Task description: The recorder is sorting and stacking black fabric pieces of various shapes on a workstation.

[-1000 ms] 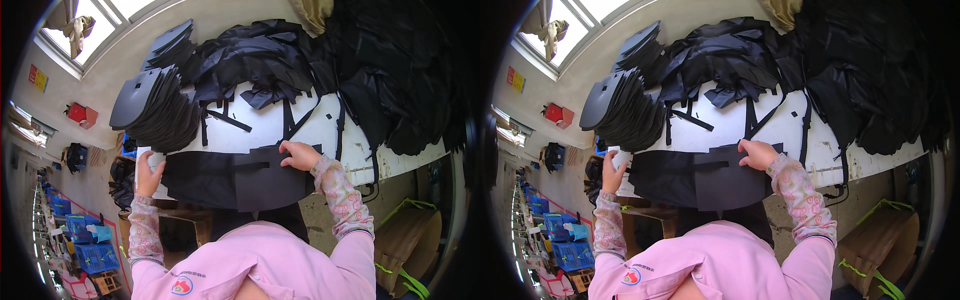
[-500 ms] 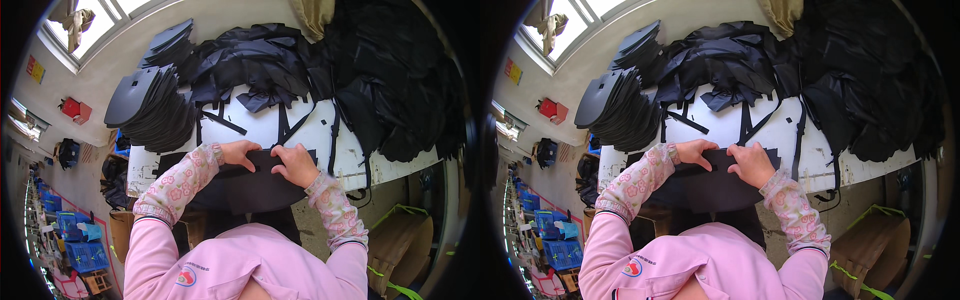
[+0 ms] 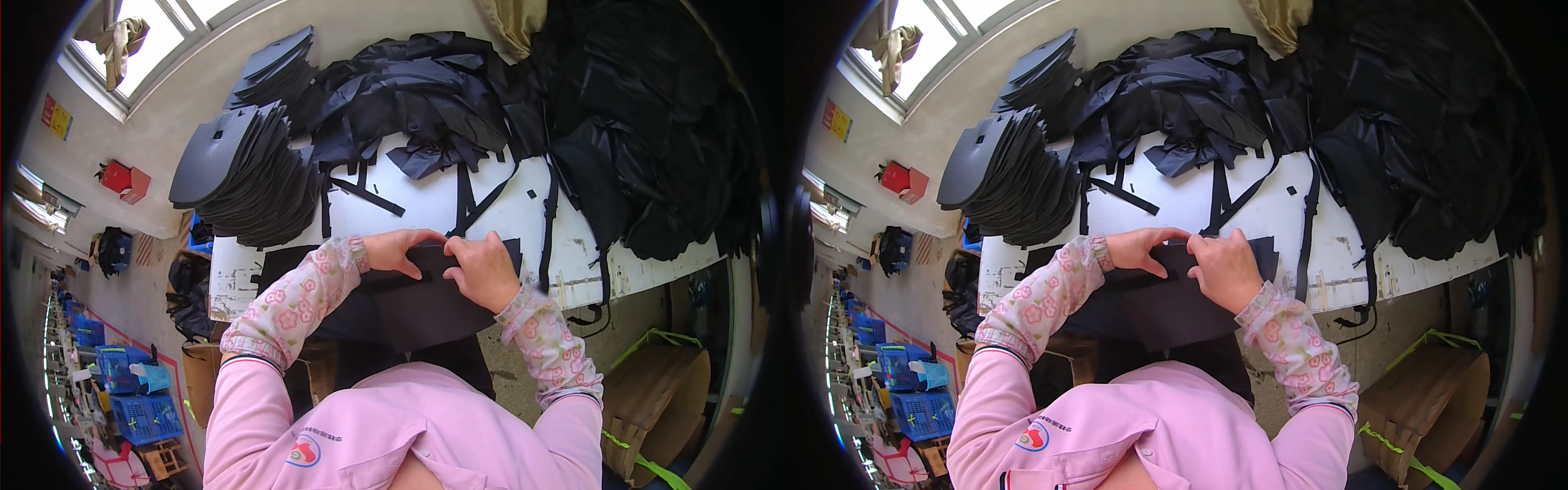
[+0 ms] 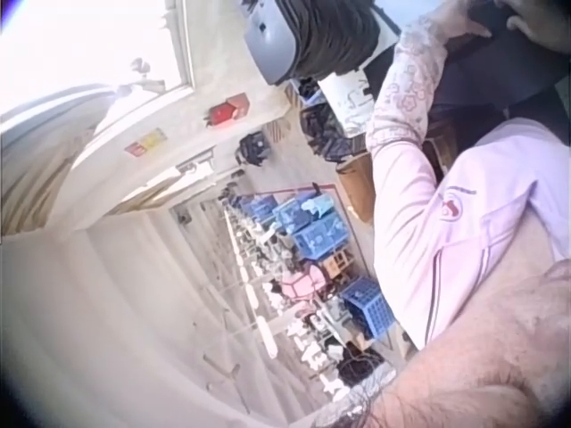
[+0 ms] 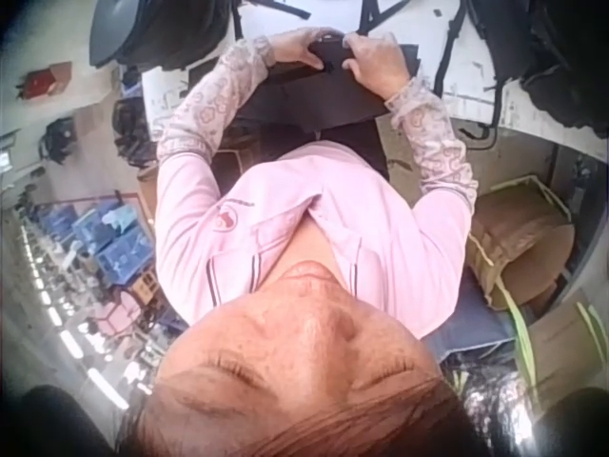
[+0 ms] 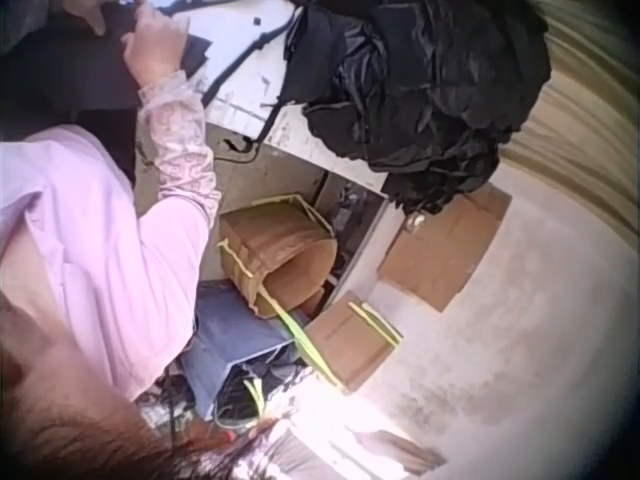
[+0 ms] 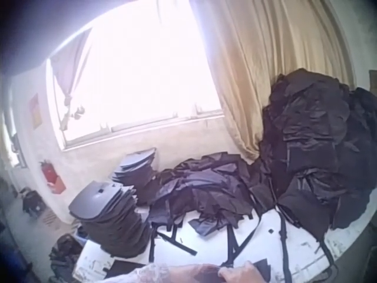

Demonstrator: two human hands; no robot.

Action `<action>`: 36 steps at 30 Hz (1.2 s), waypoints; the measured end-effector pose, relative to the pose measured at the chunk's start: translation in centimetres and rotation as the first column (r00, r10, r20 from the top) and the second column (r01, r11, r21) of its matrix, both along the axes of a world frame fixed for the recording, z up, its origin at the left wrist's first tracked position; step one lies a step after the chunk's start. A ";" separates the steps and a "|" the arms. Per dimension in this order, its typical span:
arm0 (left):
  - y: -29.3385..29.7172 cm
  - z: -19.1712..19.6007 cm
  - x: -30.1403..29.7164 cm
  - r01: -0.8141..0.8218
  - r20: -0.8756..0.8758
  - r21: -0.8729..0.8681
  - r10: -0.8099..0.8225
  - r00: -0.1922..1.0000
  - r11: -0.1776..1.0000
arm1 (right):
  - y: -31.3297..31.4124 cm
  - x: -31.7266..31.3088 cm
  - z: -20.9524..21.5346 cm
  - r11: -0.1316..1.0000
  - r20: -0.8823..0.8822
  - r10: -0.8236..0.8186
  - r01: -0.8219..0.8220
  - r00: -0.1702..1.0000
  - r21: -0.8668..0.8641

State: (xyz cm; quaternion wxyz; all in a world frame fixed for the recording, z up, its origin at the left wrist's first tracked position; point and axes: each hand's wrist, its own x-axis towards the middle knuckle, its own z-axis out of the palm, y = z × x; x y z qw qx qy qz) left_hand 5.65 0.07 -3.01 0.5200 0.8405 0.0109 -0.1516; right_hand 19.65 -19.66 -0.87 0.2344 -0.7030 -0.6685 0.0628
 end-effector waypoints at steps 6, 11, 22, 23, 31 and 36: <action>-1.9 -0.4 0.0 -0.176 0.042 -0.159 0.184 0.982 0.972 | 0.4 0.9 -1.2 0.999 0.006 -0.028 0.028 1.000 -0.022; -5.6 -2.4 -2.2 -0.317 0.499 0.642 -0.067 0.864 0.698 | 0.5 3.0 -4.1 0.987 -0.043 -0.099 0.093 0.994 -0.133; -9.7 -6.5 -5.1 -0.207 0.285 0.689 0.002 0.958 0.695 | 1.0 4.0 -6.5 0.968 -0.096 -0.159 0.136 0.983 -0.212; -9.6 -6.5 -5.0 -0.209 0.285 0.688 0.005 0.958 0.695 | 1.1 3.8 -6.4 0.965 -0.078 -0.167 0.147 0.983 -0.217; -11.5 -5.9 -5.2 -0.235 0.243 0.784 0.063 0.968 0.575 | 1.0 3.5 -7.1 0.953 -0.013 -0.180 0.171 0.984 -0.250; -11.7 -5.7 -4.9 -0.236 0.236 0.743 0.085 0.968 0.626 | 1.1 3.2 -6.7 0.950 -0.012 -0.177 0.167 0.984 -0.263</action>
